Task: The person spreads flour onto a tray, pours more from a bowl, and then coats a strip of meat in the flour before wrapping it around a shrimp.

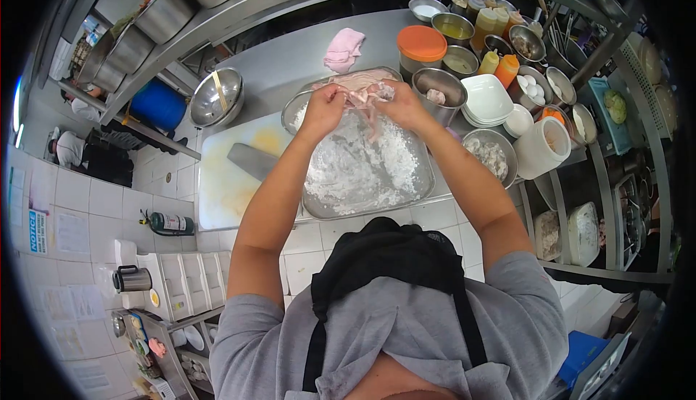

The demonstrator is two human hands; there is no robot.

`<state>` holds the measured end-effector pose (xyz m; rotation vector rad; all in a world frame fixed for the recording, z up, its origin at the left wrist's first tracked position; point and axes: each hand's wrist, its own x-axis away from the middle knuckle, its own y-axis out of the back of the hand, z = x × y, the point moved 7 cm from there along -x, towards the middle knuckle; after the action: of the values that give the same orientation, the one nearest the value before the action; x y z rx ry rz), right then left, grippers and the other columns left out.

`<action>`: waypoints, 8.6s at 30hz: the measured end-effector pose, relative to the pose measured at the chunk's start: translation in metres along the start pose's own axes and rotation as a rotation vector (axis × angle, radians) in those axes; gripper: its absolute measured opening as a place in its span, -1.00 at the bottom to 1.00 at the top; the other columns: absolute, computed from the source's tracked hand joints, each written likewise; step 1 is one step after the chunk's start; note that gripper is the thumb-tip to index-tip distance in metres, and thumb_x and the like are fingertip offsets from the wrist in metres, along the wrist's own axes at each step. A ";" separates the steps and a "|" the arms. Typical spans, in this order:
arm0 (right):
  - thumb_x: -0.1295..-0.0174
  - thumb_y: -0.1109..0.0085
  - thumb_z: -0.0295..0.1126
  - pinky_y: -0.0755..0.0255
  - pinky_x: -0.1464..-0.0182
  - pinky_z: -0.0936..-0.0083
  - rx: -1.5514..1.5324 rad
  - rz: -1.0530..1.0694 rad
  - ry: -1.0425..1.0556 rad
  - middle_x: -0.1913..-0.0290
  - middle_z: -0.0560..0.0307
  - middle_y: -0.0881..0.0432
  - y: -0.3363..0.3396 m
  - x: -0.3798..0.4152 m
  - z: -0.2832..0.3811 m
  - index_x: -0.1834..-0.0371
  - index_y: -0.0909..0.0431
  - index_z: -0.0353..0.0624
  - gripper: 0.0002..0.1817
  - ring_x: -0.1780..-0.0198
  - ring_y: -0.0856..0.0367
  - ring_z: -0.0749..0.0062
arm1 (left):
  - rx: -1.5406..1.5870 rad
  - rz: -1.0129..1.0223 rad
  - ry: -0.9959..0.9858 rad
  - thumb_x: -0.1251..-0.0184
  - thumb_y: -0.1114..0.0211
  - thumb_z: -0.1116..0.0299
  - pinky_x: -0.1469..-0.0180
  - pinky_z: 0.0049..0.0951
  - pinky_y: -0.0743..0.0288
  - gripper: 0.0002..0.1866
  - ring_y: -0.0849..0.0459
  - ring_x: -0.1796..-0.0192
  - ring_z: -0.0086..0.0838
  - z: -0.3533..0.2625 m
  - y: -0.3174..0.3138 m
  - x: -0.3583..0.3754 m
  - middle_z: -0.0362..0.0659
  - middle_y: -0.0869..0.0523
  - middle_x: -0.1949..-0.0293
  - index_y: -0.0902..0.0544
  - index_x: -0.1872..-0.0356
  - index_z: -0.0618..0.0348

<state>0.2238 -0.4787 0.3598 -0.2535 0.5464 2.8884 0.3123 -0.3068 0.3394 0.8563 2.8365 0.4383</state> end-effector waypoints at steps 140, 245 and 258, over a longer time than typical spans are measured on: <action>-0.17 -0.15 -0.61 -0.44 -0.23 0.06 0.742 0.689 0.789 -0.03 -0.30 -0.64 -0.099 0.028 0.082 -0.11 -0.56 -0.34 -0.62 -0.13 -0.57 -0.26 | -0.410 -0.551 -0.364 -0.02 -0.33 0.37 0.12 -0.08 -0.58 -0.83 -0.73 0.22 -0.03 0.079 0.025 0.118 0.04 -0.76 0.33 -0.76 0.35 0.16; -0.07 -0.15 -0.47 -0.47 -0.14 0.08 0.942 0.448 0.245 0.25 -0.16 -0.76 -0.086 0.211 -0.027 0.29 -0.69 -0.32 -0.80 0.03 -0.67 0.04 | -0.993 0.167 -0.175 -0.65 0.13 0.11 -0.61 0.12 0.09 -0.38 -0.15 -0.62 -0.12 0.136 -0.066 0.026 -0.05 -0.16 -0.62 -0.13 -0.61 0.11; -0.15 -0.31 -0.32 -0.47 -0.15 0.01 0.721 0.386 0.167 -0.03 -0.17 -0.68 -0.076 0.164 -0.045 -0.02 -0.62 -0.28 -0.60 -0.17 -0.57 -0.17 | -0.928 0.229 -0.431 -0.59 -0.01 0.10 -0.57 0.21 0.03 -0.46 -0.30 -0.57 -0.31 0.110 -0.080 0.110 -0.17 -0.37 -0.53 -0.39 -0.49 0.05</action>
<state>0.0879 -0.4008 0.2599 -0.2959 1.7669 2.7744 0.2041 -0.2831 0.2036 0.8926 1.8148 1.2689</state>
